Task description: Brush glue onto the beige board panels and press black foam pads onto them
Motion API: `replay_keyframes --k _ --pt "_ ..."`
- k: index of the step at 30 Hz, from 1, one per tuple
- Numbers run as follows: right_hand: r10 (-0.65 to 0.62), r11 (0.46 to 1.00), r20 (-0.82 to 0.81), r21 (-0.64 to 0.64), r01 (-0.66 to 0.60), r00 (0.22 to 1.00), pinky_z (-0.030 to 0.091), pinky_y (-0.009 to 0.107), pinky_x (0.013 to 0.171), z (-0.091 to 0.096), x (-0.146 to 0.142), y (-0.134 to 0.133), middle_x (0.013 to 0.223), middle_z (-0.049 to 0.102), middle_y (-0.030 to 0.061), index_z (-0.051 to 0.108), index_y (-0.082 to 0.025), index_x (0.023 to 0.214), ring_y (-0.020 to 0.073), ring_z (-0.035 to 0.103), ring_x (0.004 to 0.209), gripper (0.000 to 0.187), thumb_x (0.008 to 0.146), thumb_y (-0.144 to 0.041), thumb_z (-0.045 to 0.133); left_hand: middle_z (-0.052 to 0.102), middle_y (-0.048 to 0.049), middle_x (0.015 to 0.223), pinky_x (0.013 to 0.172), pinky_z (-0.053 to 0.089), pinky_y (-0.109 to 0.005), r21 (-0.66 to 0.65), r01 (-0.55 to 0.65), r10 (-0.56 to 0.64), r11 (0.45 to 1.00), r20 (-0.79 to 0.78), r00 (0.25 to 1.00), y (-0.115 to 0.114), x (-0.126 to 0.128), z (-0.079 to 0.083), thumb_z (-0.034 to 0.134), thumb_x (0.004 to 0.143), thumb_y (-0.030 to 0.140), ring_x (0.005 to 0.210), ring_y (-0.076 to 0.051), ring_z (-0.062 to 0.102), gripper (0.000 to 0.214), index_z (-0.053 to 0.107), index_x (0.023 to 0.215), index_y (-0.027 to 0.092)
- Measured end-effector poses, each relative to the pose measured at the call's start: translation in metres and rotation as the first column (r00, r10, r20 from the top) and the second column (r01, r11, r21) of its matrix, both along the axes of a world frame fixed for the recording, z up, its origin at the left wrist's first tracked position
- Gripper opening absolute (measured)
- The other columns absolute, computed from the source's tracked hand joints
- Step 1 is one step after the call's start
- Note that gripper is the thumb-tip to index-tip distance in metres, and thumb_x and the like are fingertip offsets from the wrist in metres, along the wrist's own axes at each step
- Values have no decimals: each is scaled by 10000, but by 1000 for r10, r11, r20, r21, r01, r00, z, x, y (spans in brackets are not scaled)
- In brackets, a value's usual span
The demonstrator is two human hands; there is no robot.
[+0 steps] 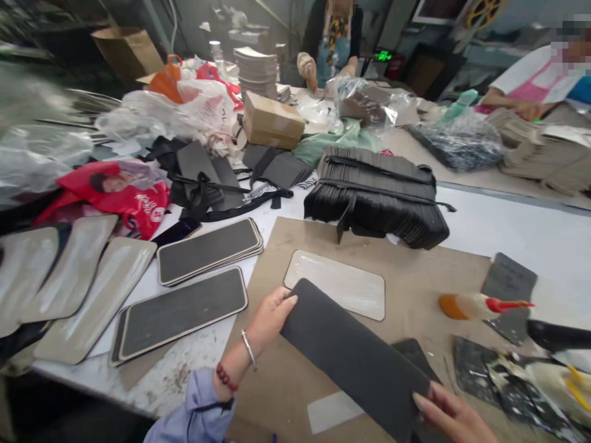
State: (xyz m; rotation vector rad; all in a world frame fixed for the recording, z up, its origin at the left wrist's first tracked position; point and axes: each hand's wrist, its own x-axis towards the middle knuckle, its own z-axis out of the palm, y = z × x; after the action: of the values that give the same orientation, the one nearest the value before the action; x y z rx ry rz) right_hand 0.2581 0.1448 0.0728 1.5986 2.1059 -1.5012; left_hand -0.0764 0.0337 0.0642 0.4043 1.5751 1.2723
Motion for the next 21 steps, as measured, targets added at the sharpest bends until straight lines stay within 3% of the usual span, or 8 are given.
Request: replay_keyframes --k 3,7,11,13,17,21 --pt "-121 990 -73 62 126 990 412 262 521 -14 -35 31 501 510 -9 440 -210 547 133 486 493 447 681 -635 478 534 33 557 537 377 -225 -31 -75 73 997 -76 994 17 -27 -19 564 660 444 530 -102 471 288 511 650 161" --pt "-184 970 -56 148 190 981 393 249 512 -39 -80 82 506 511 -15 465 -201 616 133 490 491 366 711 -554 469 443 49 467 520 336 -226 -226 -75 -36 971 -453 891 53 -49 -44 475 715 346 503 -105 429 236 507 560 172" --pt "-123 928 300 373 2 946 389 257 577 -70 -105 118 594 563 25 487 -189 665 165 555 610 223 795 -363 439 388 46 425 522 299 -245 -345 -76 -143 935 -567 811 84 -60 -61 527 687 294 497 -117 406 255 469 465 182" --pt "-115 906 396 417 -67 911 379 267 616 -82 -110 125 665 588 48 506 -183 704 183 572 682 196 818 -328 443 422 38 441 544 307 -256 -384 -92 -167 919 -589 790 92 -61 -67 563 668 280 512 -127 423 238 474 469 186" --pt "-71 911 479 387 -138 875 368 271 633 -90 -115 126 767 613 72 537 -172 827 199 588 755 194 859 -323 420 479 18 477 584 332 -271 -443 -122 -206 888 -623 755 95 -59 -73 575 679 270 550 -148 467 225 480 490 193" --pt "20 914 561 325 -242 828 370 271 659 -79 -120 124 832 621 100 534 -153 868 210 591 821 231 891 -312 369 545 2 521 592 360 -262 -470 -124 -240 874 -640 730 94 -59 -75 577 694 293 575 -155 507 197 520 534 193"
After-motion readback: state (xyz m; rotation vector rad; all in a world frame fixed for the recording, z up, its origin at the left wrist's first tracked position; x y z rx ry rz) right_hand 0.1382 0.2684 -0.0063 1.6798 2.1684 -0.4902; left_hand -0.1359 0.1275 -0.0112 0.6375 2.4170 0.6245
